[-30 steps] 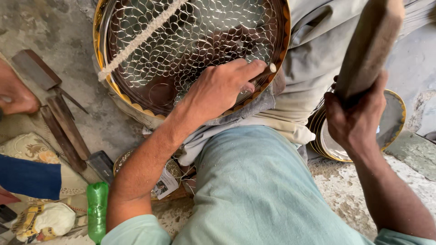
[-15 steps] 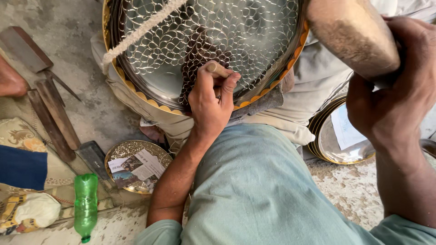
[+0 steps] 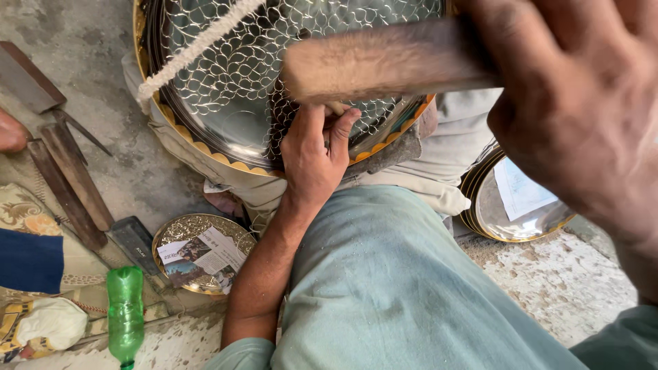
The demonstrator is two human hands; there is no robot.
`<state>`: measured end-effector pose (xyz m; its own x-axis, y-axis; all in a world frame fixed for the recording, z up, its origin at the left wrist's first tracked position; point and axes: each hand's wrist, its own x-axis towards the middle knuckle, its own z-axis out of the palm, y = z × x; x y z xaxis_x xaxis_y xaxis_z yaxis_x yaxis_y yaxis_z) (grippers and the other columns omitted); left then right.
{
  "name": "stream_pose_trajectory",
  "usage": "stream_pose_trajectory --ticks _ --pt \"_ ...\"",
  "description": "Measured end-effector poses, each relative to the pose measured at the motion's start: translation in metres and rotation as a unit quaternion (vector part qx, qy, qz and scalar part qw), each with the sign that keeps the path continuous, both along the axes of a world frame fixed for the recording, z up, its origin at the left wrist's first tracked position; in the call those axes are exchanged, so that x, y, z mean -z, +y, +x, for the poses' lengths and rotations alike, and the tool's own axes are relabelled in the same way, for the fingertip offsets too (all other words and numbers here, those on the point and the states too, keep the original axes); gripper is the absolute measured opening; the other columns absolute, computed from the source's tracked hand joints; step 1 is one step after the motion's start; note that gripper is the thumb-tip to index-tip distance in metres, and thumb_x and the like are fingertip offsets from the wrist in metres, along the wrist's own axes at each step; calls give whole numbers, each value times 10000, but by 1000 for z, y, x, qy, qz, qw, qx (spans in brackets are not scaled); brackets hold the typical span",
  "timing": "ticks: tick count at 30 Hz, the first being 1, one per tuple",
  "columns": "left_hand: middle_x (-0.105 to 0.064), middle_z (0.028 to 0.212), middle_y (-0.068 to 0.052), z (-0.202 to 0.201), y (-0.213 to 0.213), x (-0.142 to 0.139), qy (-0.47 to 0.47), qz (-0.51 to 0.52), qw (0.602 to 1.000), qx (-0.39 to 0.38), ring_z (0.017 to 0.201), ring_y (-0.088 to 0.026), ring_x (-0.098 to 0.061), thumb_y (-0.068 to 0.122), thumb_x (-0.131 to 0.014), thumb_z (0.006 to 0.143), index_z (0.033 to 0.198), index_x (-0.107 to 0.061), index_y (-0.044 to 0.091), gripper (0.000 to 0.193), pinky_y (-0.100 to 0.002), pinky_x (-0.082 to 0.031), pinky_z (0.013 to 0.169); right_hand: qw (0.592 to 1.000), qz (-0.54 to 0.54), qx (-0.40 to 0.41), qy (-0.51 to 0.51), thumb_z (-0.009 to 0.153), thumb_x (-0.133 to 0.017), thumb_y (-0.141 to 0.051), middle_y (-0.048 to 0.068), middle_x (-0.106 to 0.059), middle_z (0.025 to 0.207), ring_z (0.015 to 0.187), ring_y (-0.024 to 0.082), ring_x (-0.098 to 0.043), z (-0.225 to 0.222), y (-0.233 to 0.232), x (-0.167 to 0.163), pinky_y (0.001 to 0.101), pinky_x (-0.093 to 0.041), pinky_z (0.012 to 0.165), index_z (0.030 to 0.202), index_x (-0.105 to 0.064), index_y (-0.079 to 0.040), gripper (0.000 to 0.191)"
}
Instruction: The person sits on the floor and uses a wooden mallet to hammer a small metal punch against a brass tray, creating a repeating dimpled pattern. The tray is held steady on the lap and the person repeatedly strikes the punch to form the decorative texture.
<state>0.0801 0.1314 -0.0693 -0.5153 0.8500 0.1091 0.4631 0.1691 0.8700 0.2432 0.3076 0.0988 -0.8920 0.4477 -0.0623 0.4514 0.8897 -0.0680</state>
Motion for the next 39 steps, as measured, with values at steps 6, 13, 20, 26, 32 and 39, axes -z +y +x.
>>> stream_pose_trajectory --ticks 6,13,20,26,32,39 --pt "-676 998 -56 -1 6 0 -11 18 999 33 885 -182 -726 252 -677 1080 1109 -575 37 239 -325 -610 753 998 20 33 -50 895 -714 31 133 -651 1300 1118 332 -627 0 3 0 423 -511 987 1458 -594 -119 594" --pt "-693 973 -28 -5 12 0 -31 -12 996 80 886 -164 -735 258 -711 1059 1148 -584 67 245 -319 -615 771 999 1 27 -19 933 -698 13 129 -655 1081 1011 306 -653 13 10 14 417 -515 902 1296 -586 -48 385" --pt "-717 1056 -58 -9 18 -2 -31 -15 992 122 938 -190 -750 248 -694 1049 1379 -549 99 390 -334 -631 807 996 -29 85 17 875 -622 65 172 -622 1077 955 338 -615 48 12 46 438 -489 869 1366 -581 -26 501" --pt "-737 1145 -101 -10 26 -4 -20 -30 986 162 977 -213 -768 209 -691 1026 1386 -531 96 409 -347 -644 805 986 -82 133 62 902 -591 66 161 -632 1053 888 325 -617 63 4 54 428 -474 829 1382 -549 -18 489" --pt "-739 1073 -98 -9 29 -7 -6 -56 982 182 920 -230 -770 180 -698 1005 1331 -560 78 369 -346 -645 741 978 -98 171 65 950 -592 48 141 -632 1065 882 286 -611 62 -12 54 396 -468 821 1378 -568 -14 433" --pt "-706 1005 -89 -1 -1 -23 -115 0 993 -38 838 -169 -755 165 -653 1076 1125 -520 19 203 -263 -631 669 975 -120 164 93 967 -677 16 196 -636 1088 904 311 -653 80 -10 48 413 -519 810 1364 -542 33 420"
